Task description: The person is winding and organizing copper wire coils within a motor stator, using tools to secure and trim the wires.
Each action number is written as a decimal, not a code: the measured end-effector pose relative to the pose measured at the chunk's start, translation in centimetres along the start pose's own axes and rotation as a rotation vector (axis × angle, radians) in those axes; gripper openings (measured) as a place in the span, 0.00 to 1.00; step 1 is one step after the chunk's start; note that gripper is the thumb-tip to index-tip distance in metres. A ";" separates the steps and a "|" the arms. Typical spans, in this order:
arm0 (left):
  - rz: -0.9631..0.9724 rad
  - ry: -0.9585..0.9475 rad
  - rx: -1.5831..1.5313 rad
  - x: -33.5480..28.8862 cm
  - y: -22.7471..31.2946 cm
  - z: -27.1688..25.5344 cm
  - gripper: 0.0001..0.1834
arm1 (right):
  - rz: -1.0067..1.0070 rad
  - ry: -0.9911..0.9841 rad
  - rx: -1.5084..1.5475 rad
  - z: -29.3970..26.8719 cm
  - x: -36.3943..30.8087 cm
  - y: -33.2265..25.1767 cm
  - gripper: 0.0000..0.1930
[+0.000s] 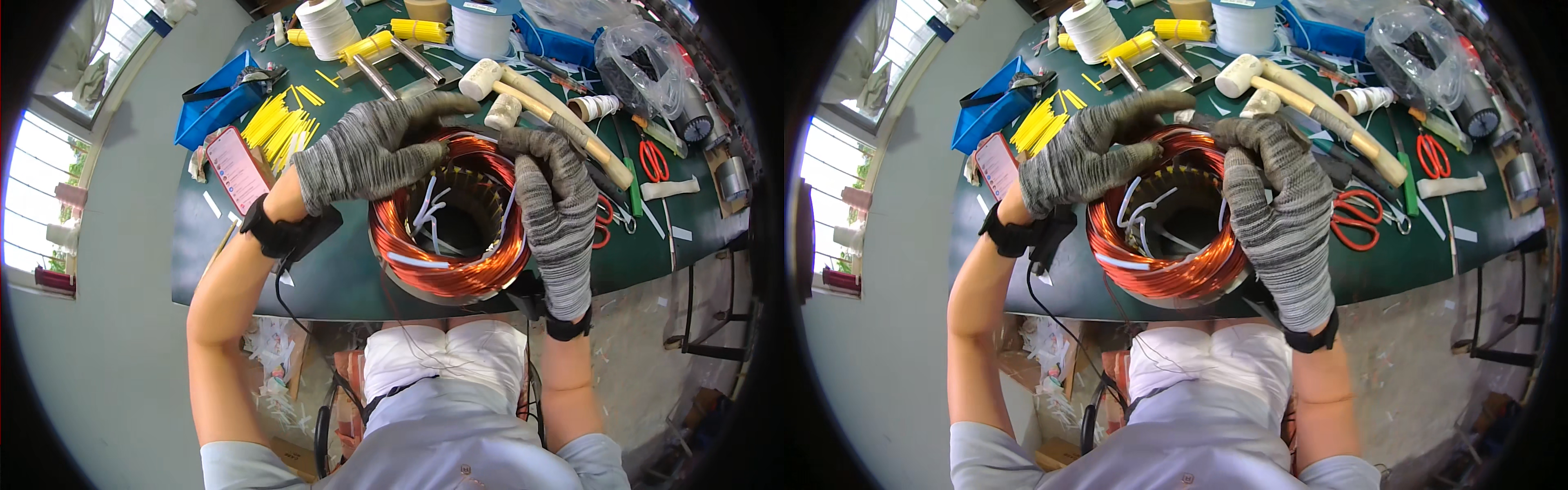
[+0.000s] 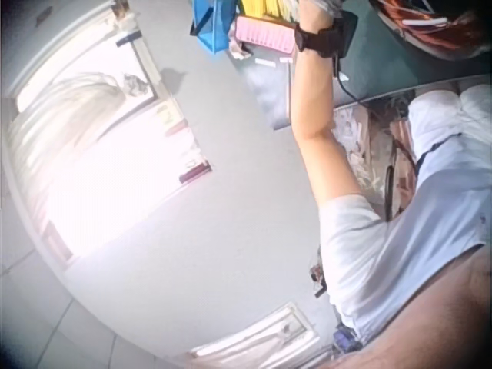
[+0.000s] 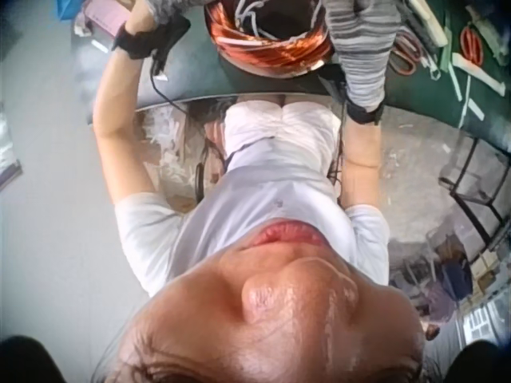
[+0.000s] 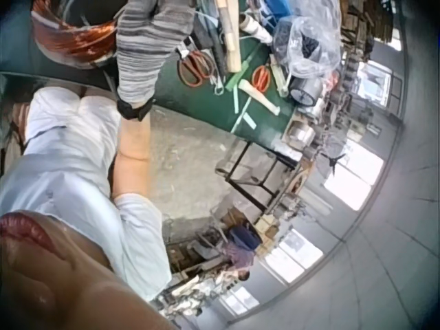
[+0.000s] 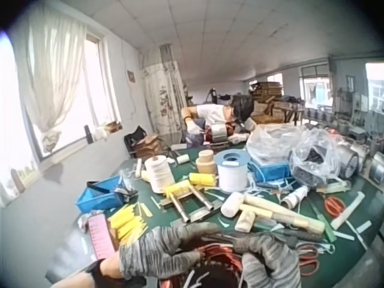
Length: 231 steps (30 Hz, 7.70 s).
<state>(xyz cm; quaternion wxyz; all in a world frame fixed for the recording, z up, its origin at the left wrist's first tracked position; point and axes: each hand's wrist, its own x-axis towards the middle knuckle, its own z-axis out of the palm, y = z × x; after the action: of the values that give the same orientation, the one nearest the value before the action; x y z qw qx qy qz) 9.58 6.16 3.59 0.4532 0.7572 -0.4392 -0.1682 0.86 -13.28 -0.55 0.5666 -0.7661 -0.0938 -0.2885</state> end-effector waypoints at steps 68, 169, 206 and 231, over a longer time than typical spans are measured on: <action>0.162 0.441 0.940 -5.4 5.0 3.9 0.11 | -0.229 0.114 -0.021 0.6 -2.8 0.8 0.07; -0.060 0.131 0.153 -2.9 0.4 0.8 0.21 | -0.138 -0.340 0.373 1.0 2.9 4.2 0.11; 0.001 0.287 0.243 -6.3 3.5 2.7 0.13 | 0.002 -0.411 0.656 1.0 2.1 4.1 0.07; -0.091 0.371 0.202 -5.7 3.4 3.4 0.08 | 0.018 -0.353 0.648 1.2 2.1 4.5 0.10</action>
<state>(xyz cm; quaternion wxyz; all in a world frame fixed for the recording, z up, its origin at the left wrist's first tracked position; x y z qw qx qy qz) 2.44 8.28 3.80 0.4402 0.8356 -0.3285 -0.0013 5.07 -14.13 -3.28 0.7574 -0.5858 -0.2697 -0.1021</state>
